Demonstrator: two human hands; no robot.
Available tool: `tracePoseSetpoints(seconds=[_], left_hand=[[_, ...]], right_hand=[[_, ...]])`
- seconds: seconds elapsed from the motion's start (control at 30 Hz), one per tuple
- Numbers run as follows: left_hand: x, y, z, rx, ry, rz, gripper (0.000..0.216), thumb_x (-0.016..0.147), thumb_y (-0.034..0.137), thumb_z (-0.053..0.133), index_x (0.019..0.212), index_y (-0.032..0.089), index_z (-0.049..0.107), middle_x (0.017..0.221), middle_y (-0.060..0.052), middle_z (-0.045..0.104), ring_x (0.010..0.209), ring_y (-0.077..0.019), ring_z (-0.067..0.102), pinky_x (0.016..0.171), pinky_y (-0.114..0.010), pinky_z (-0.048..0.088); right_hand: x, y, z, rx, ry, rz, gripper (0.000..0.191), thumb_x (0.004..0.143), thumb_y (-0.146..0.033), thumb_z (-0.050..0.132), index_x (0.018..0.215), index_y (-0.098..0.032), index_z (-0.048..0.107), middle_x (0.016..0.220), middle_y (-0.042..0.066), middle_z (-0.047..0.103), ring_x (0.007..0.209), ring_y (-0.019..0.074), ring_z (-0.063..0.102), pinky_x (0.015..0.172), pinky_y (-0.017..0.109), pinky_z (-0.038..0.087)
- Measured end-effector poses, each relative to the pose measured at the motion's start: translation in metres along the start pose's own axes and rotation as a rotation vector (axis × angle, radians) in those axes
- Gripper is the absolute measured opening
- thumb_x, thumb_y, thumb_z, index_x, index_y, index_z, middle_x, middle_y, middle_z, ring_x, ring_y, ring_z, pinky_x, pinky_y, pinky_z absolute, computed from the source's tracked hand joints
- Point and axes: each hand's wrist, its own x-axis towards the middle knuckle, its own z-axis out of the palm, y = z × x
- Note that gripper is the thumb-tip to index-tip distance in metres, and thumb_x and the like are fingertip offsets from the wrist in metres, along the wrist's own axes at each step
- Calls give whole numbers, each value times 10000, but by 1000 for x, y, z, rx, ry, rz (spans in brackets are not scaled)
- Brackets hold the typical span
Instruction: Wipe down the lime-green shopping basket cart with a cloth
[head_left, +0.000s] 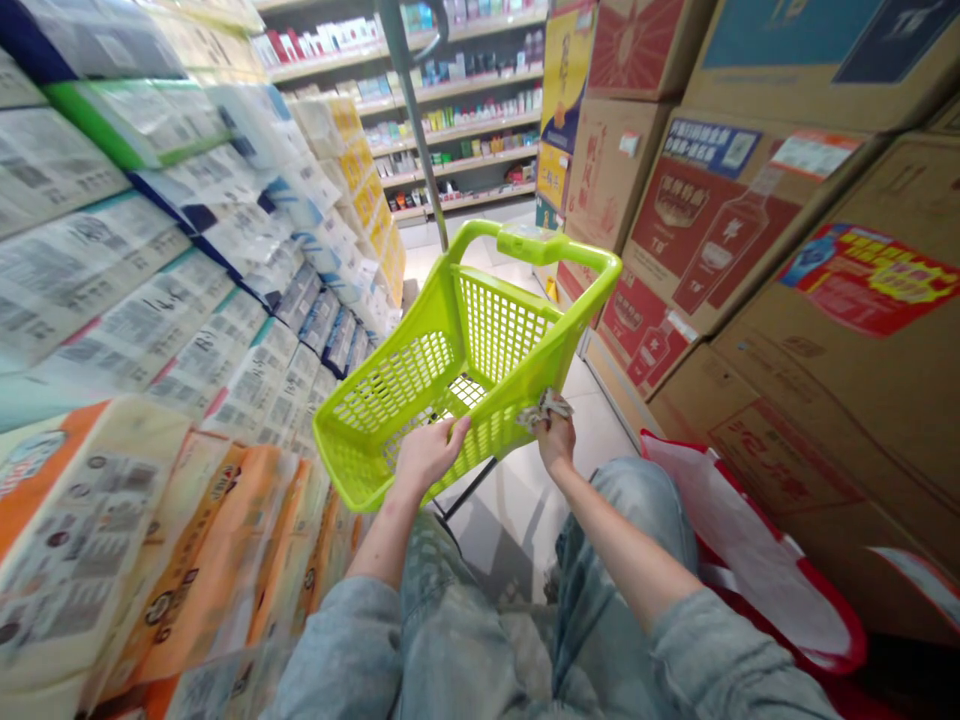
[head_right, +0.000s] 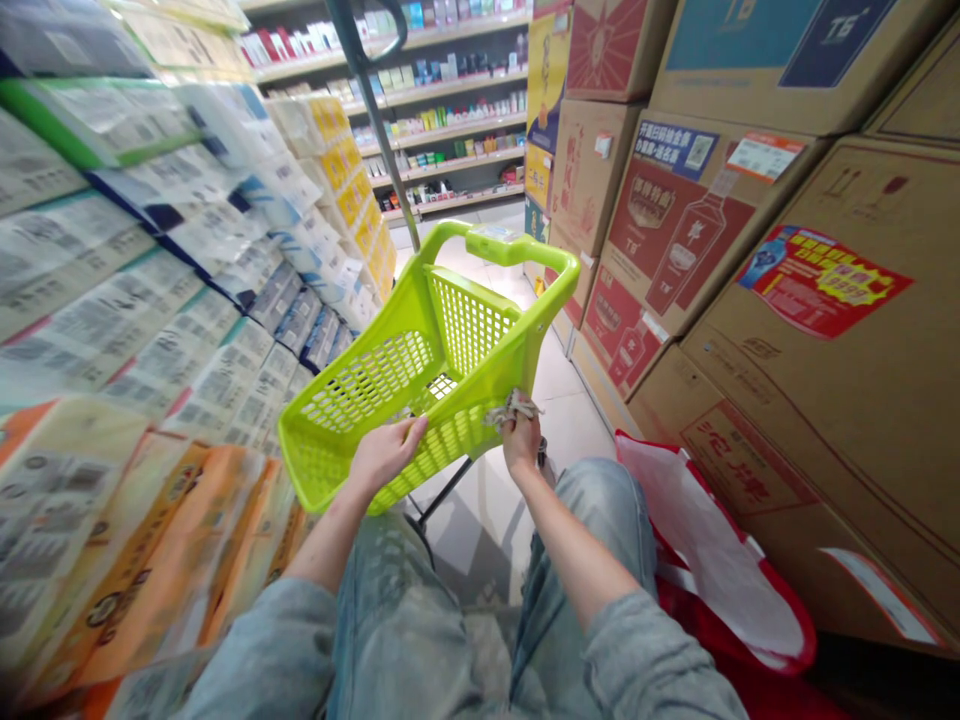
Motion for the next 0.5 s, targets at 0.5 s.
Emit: tracePoseSetpoints(seconds=[0.5], left_hand=[[0, 6, -1, -48, 2, -18, 707, 897, 609, 67, 1004, 249, 666, 916, -77, 708, 894, -236, 646, 721, -297, 433]], right_hand=[[39, -52, -40, -491, -420, 20, 260, 820, -297, 493, 955, -159, 667, 1033, 144, 658, 866, 235, 644, 710, 306, 469]])
